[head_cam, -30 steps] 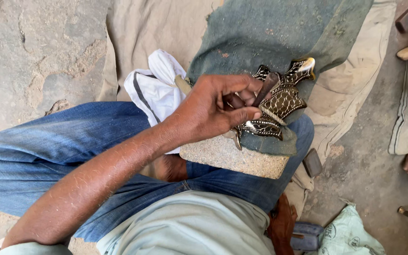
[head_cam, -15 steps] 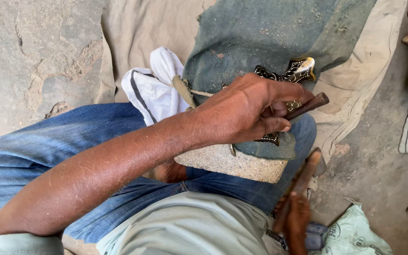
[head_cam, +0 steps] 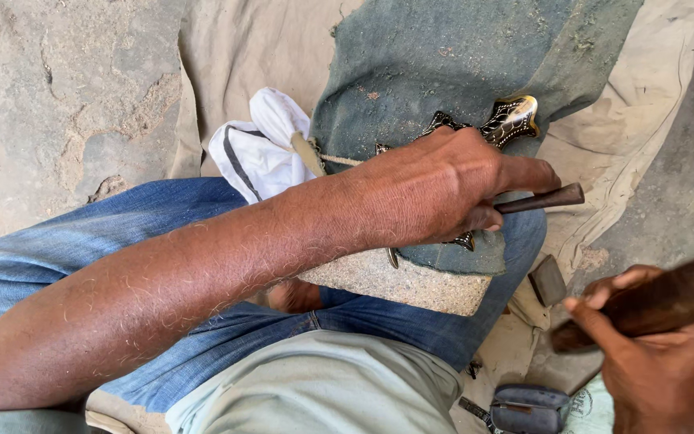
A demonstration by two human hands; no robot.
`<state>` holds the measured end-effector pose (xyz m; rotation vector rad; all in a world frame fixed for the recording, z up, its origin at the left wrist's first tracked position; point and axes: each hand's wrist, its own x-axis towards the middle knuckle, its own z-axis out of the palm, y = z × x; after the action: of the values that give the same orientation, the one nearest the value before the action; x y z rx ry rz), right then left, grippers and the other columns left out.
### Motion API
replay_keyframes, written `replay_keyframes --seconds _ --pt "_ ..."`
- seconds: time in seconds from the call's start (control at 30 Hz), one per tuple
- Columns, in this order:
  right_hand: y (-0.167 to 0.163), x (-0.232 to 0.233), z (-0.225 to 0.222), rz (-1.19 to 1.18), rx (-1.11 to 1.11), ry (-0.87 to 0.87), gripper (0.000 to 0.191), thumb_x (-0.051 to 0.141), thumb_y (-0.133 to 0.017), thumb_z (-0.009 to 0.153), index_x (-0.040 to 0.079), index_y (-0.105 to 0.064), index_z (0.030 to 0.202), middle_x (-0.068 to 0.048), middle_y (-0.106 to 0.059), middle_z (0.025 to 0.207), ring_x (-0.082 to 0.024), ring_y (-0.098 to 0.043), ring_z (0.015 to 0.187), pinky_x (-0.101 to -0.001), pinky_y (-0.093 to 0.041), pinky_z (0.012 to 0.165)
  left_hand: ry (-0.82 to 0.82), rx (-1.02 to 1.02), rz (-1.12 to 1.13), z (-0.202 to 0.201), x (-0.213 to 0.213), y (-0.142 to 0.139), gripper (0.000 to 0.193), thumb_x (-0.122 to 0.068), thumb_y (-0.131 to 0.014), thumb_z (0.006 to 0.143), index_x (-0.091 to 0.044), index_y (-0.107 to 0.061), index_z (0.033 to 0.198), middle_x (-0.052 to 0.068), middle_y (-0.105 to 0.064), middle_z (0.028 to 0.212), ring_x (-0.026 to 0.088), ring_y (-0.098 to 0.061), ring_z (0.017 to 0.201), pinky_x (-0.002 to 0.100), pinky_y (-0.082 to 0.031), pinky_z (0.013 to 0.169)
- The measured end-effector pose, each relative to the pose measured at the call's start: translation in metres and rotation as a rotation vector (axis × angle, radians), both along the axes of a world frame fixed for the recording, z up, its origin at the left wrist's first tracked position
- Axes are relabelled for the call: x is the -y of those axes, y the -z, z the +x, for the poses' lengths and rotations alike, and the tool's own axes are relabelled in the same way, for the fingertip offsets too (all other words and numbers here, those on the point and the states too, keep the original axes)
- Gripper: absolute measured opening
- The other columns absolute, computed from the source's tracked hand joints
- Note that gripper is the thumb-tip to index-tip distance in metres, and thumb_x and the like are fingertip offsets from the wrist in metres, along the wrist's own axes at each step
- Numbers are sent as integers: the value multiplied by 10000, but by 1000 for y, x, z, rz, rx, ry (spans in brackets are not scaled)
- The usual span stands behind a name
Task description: The person sits cross-legged on the ground and uses a hammer and chisel to shape a decorative metal object resting on a stone block. They repeatedly strike the chisel to refine the object's surface and edges.
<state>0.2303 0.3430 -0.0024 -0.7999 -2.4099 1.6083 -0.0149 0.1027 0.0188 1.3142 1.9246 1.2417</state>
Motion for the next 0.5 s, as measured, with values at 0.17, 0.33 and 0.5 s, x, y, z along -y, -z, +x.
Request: replay_keyframes --seconds 0.17,0.33,0.5 --pt "-20 -11 -18 12 37 140 437 -153 -721 874 45 -554 1227 -79 -651 968 -154 -691 1013 -327 -612 907 18 7 31 -3 0 2 556 -158 -790 849 -118 -577 1361 104 -797 925 256 -789 928 449 -597 795" --pt "-15 -48 -18 527 388 -177 284 -133 -762 886 -19 -616 1101 -132 -684 908 -216 -675 796 -342 -559 746 34 -11 5 -3 0 4 538 -171 -792 857 -125 -585 1352 101 -790 917 256 -787 926 442 -604 793" --pt "0 -71 0 477 362 -178 348 -72 -769 898 6 -570 1172 -108 -670 887 -180 -678 804 -316 -556 781 27 2 33 -4 0 5 547 -161 -798 836 -127 -587 1339 90 -789 929 243 -790 909 422 -609 773"
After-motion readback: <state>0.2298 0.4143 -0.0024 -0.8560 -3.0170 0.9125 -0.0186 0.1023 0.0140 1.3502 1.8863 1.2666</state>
